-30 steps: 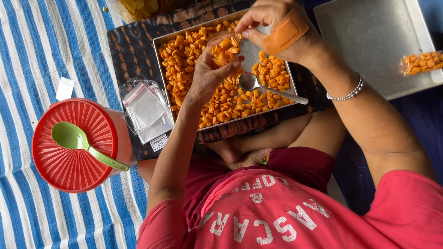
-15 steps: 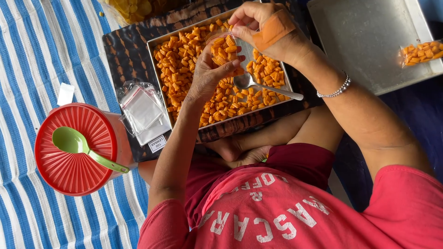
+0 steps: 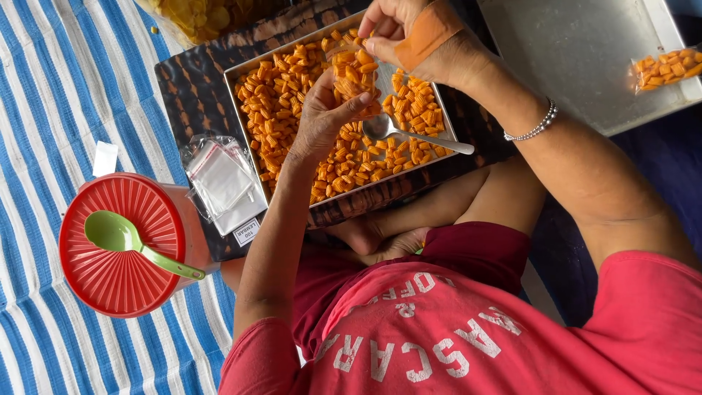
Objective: A person sitting on the floor uses a spoon to scoop small orange snacks from a tray into individual plastic bags.
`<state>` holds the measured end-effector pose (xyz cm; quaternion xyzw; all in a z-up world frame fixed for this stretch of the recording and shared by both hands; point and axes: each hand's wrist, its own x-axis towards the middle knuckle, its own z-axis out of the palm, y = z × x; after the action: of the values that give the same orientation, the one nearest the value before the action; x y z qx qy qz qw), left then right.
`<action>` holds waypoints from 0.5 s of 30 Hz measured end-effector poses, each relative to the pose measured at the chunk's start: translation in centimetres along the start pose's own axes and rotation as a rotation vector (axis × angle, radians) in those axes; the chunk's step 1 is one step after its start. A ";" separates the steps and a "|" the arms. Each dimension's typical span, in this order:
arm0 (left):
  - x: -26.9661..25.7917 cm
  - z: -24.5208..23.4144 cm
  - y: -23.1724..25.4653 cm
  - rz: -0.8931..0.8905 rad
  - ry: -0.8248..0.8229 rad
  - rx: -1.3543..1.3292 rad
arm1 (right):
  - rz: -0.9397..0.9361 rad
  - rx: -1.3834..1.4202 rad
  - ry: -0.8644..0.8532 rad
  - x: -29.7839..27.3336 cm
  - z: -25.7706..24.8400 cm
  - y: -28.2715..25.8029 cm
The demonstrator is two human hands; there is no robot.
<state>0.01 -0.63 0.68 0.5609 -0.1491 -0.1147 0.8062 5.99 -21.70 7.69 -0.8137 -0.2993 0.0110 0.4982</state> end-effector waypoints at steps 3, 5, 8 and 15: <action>0.3 -0.5 -0.6 0.017 -0.003 -0.009 | -0.013 -0.030 0.014 0.2 -0.6 0.4; 0.4 -0.3 -0.2 0.026 -0.033 -0.021 | -0.105 -0.056 0.018 0.3 -0.6 1.2; 0.5 0.1 0.1 0.028 -0.049 0.033 | 0.050 -0.091 -0.115 0.2 -1.3 -2.7; 0.6 1.4 0.7 0.040 -0.006 0.009 | 0.121 -0.091 -0.246 0.5 -0.6 -3.2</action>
<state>0.06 -1.78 1.90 0.5610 -0.1630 -0.0997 0.8055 5.05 -20.95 10.71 -0.8445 -0.3089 0.1269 0.4187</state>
